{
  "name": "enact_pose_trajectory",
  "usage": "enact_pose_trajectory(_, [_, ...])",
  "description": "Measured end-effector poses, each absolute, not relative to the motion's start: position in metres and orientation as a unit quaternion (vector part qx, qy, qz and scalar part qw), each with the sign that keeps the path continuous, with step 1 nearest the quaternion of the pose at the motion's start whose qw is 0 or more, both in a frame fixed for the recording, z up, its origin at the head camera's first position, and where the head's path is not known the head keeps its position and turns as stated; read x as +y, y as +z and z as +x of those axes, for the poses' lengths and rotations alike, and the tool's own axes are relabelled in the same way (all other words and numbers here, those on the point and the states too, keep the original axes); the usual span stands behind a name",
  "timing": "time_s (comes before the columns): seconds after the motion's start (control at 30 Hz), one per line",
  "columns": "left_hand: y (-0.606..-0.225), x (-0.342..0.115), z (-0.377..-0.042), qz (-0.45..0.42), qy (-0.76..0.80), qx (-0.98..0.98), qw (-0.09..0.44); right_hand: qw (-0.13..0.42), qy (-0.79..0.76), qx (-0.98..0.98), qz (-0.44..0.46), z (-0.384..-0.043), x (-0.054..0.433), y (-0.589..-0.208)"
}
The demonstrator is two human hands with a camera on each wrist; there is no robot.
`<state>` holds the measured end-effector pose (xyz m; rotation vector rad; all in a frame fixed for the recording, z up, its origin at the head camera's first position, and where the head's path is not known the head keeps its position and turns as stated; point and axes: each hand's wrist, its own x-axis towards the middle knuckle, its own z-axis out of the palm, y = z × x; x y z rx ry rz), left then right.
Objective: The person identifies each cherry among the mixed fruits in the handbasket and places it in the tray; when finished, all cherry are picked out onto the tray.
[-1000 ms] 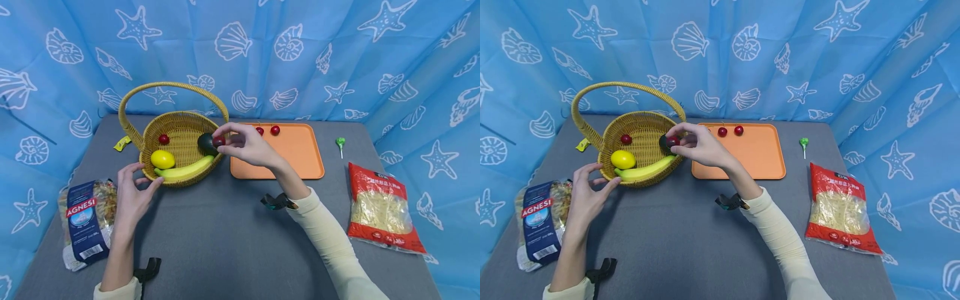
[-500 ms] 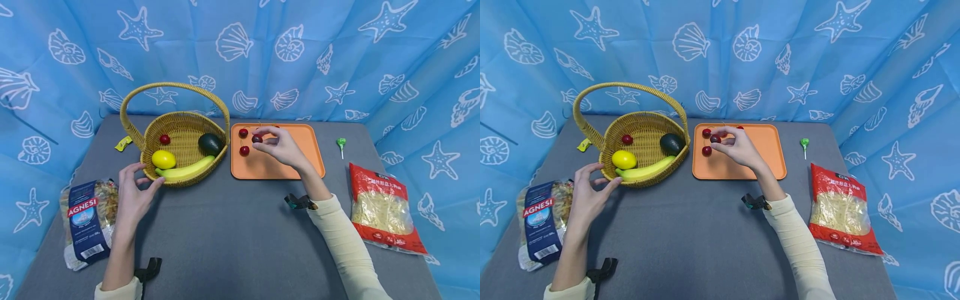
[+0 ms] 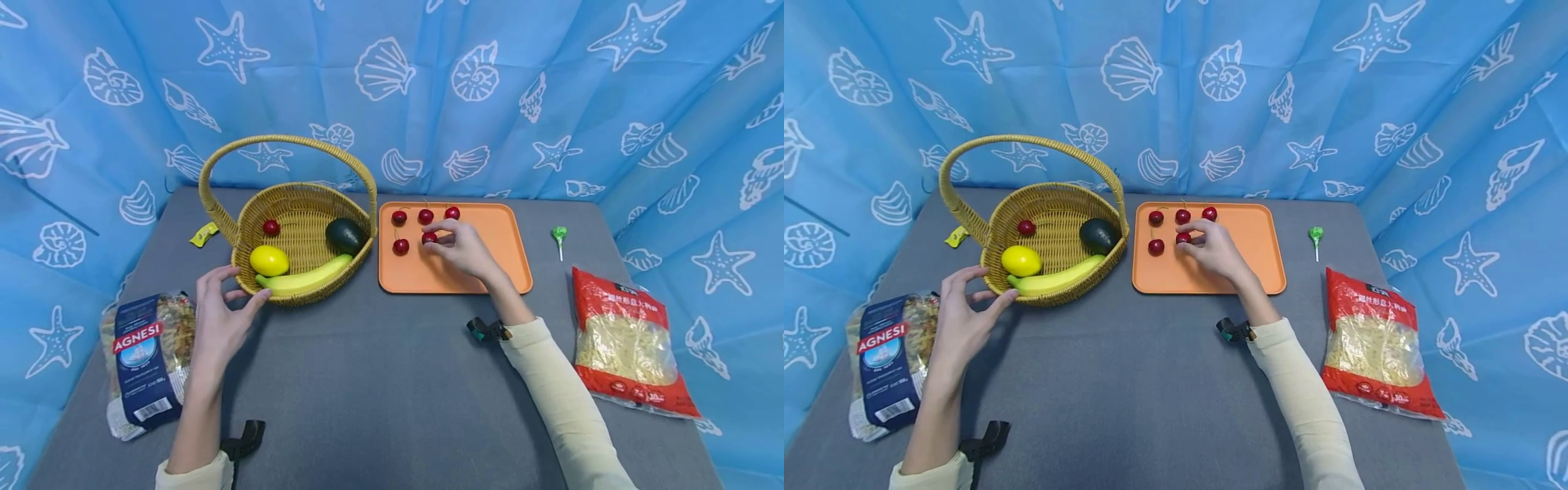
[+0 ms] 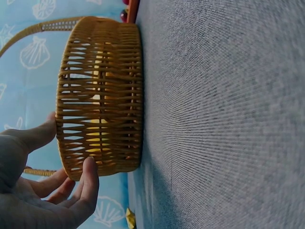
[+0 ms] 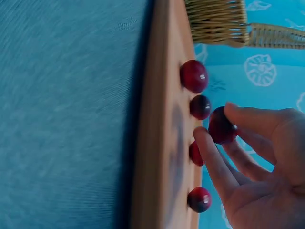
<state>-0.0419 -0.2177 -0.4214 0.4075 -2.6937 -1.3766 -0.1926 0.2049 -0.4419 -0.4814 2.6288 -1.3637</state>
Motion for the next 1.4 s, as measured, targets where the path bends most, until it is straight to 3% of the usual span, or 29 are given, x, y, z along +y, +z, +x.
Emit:
enact_pose_trajectory(0.83, [-0.424, -0.219, -0.041, 0.128, -0.457, -0.879, 0.049, 0.084, -0.419, 0.891, -0.154, -0.2, 0.202, -0.452])
enact_pose_trajectory(1.4, [-0.425, -0.219, -0.042, 0.127, -0.46, -0.877, 0.05, 0.049, -0.537, 0.825, -0.168, -0.175, 0.186, -0.414])
